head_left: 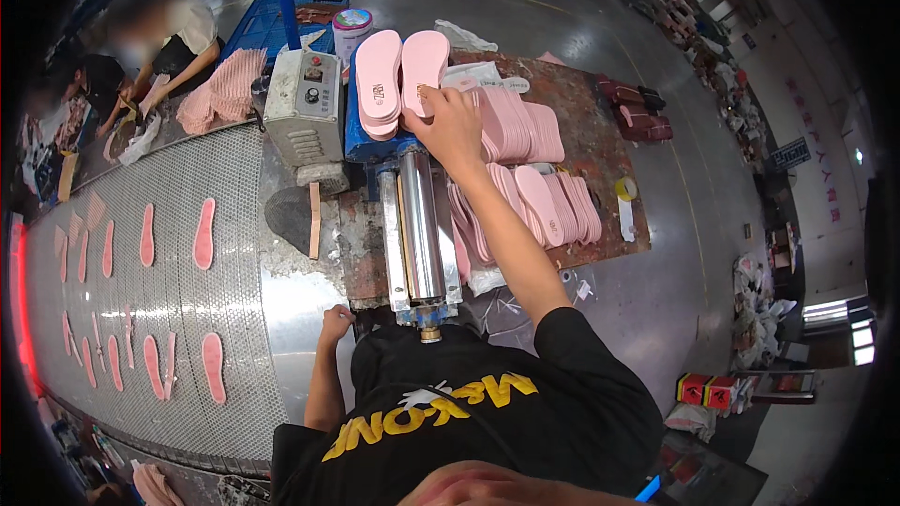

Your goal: The worker is picking up shoe insoles, feeding them through a rolling machine that applies adhesive or a coating, and then placing them onto a conveyor belt.

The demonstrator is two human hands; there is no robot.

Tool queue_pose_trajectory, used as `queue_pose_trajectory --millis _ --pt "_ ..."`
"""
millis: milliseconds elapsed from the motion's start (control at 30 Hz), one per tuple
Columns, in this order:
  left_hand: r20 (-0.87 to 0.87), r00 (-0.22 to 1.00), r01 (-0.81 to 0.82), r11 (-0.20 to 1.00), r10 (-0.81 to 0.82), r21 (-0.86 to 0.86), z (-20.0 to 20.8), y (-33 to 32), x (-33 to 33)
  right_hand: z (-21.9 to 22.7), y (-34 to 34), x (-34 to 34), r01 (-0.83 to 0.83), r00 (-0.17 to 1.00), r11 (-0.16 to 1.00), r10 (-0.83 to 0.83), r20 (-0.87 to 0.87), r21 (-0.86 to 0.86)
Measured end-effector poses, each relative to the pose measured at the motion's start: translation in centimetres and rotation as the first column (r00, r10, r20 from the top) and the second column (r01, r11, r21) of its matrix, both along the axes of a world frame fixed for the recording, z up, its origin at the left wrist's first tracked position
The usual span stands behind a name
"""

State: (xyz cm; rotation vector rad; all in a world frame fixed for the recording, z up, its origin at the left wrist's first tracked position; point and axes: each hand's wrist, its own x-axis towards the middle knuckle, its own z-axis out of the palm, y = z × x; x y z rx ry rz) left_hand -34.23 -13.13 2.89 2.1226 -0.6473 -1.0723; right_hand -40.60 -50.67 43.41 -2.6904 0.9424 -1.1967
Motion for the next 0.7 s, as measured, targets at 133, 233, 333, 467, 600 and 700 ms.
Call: queue_pose_trajectory --millis 133,233,333,467,600,700 --pt "-0.008 0.997 0.082 0.994 -0.082 0.073 1.8 -1.1 0.0 -1.5 -2.0 -1.0 -0.06 0.967 0.993 0.032 0.255 0.102" --pt "-0.025 0.994 0.11 0.993 -0.109 0.049 2.8 -1.2 0.1 -1.2 -1.8 -3.5 -0.263 0.833 0.864 -0.022 0.553 0.43" --pt "-0.066 0.99 0.12 0.992 -0.122 -0.03 1.3 -0.1 0.6 -2.8 -2.2 -7.6 -0.377 0.597 0.84 -0.101 0.796 0.39" --pt "-0.268 0.958 0.085 0.994 -0.099 -0.063 2.0 0.8 1.9 -4.8 -1.4 -16.4 -0.373 0.339 0.791 -0.37 0.865 0.485" --pt "-0.089 0.983 0.136 0.956 -0.164 -0.26 13.3 -3.5 2.5 -11.1 -0.3 -24.8 -0.297 0.364 0.718 -0.524 0.77 0.629" --pt "0.028 0.97 0.233 0.898 -0.241 -0.372 20.5 -8.3 3.6 -15.5 1.8 -24.9 -0.059 0.61 0.749 -0.496 0.617 0.66"
